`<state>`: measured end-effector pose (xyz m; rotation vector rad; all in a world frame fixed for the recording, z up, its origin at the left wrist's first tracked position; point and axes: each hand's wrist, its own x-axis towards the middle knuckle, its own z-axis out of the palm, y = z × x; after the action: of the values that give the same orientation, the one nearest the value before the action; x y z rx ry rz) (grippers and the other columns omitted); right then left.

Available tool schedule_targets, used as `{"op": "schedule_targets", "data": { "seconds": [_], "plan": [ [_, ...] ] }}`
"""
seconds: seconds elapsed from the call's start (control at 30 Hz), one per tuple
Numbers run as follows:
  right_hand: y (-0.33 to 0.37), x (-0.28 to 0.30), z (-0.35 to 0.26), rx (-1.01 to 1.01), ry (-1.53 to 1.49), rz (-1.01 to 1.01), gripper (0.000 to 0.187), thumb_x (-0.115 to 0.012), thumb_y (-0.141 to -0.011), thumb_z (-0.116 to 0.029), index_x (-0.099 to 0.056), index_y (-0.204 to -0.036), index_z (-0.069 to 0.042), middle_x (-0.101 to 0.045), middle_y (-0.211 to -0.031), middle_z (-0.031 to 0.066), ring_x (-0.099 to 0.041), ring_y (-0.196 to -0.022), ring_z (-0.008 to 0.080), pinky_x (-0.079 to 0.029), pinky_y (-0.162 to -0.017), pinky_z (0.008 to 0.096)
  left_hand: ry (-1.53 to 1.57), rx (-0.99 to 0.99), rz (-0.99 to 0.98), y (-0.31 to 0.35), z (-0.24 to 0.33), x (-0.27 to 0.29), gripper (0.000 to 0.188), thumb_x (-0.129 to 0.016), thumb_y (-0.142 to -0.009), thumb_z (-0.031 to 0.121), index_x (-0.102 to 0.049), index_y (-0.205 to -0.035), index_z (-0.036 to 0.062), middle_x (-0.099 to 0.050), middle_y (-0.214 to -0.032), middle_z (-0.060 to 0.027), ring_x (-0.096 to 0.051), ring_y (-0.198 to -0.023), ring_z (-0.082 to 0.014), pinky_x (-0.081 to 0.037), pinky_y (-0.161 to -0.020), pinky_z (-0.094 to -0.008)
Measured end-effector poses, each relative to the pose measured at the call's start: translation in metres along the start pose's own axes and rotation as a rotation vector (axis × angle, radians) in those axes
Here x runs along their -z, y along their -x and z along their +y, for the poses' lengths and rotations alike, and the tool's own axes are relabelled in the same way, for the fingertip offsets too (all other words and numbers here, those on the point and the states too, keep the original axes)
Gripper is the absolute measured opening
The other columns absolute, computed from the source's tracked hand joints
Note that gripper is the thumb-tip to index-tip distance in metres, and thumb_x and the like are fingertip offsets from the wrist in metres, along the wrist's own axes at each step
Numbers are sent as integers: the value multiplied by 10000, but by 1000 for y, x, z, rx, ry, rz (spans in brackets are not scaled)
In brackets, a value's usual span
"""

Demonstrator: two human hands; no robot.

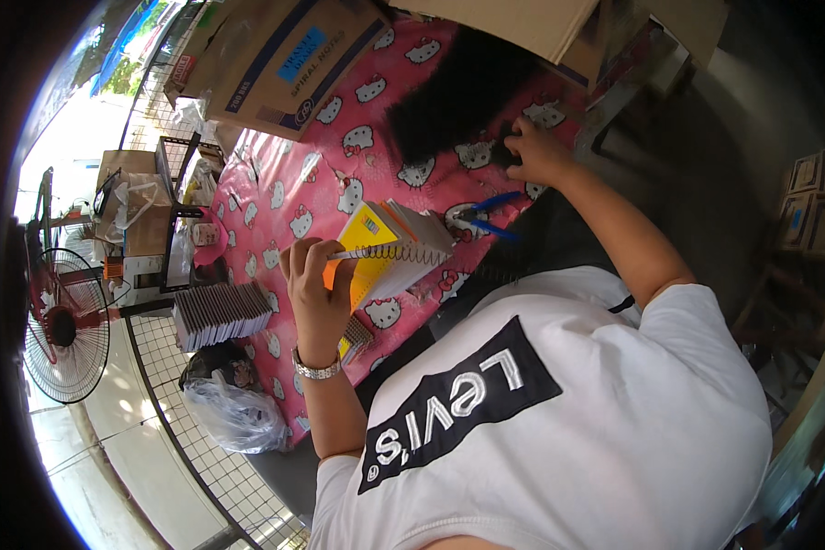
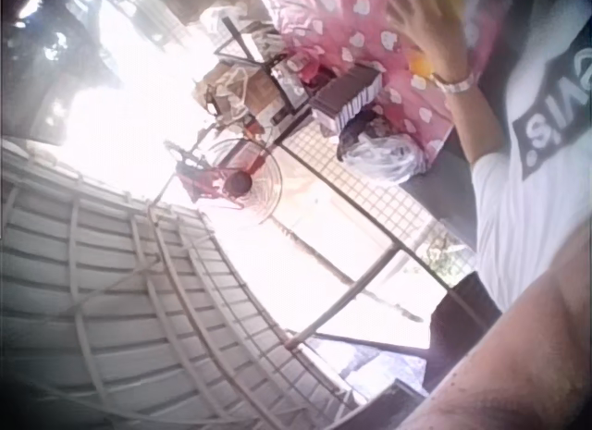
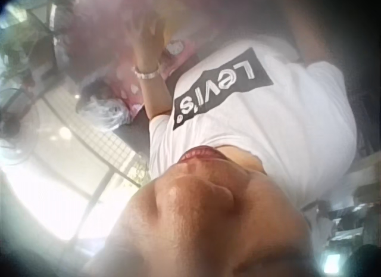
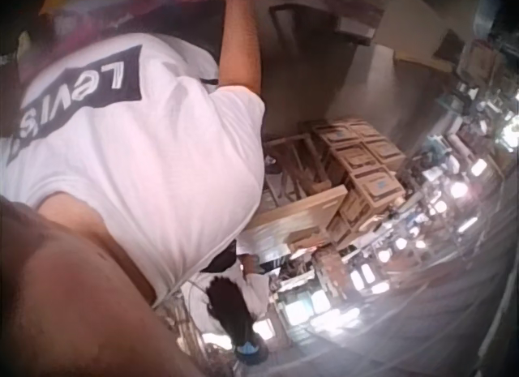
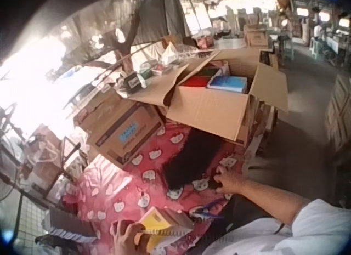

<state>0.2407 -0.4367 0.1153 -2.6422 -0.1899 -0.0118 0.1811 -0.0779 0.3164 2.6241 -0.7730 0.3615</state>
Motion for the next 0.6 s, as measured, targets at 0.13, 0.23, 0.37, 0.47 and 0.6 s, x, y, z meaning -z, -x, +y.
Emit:
{"op": "schedule_targets", "data": {
  "seconds": [0.13,0.23,0.37,0.47,0.6],
  "plan": [
    [-10,27,-24,60,-217,59,389,-746,-686,-259,-636,-992,-45,-541,-1172,149,-546,-1160,312,-481,-948,408,8,-22,-5,-5,2,-4,261,-760,-772,120,-622,-987,66,-587,-989,-110,-512,-979,-327,-405,-890,-440],
    [-24,99,-113,277,-956,-149,458,-685,-733,-281,-677,-1124,-42,-570,-1198,132,-552,-1173,273,-470,-962,368,1,-22,54,-5,0,-9,279,-769,-752,144,-628,-977,60,-589,-980,-112,-516,-972,-326,-407,-888,-442],
    [-30,122,-172,516,-905,-595,501,-626,-749,-258,-666,-1196,-35,-561,-1259,106,-544,-1158,229,-430,-1012,333,-4,-14,53,-8,4,-8,274,-767,-744,145,-637,-968,54,-597,-976,-117,-522,-964,-328,-415,-879,-438],
    [-42,117,-171,499,-807,-693,520,-619,-732,-227,-664,-1209,-25,-558,-1284,113,-553,-1136,204,-408,-1029,319,-1,-6,36,-9,6,-4,264,-761,-748,142,-641,-967,57,-604,-980,-117,-526,-959,-329,-422,-868,-436],
    [-44,118,-172,523,-1079,-822,482,-612,-804,-304,-651,-1228,-77,-591,-1117,69,-543,-964,161,-426,-840,308,1,14,43,-7,7,-6,263,-763,-722,136,-639,-939,53,-596,-965,-114,-533,-961,-330,-420,-879,-440]
  ]
}}
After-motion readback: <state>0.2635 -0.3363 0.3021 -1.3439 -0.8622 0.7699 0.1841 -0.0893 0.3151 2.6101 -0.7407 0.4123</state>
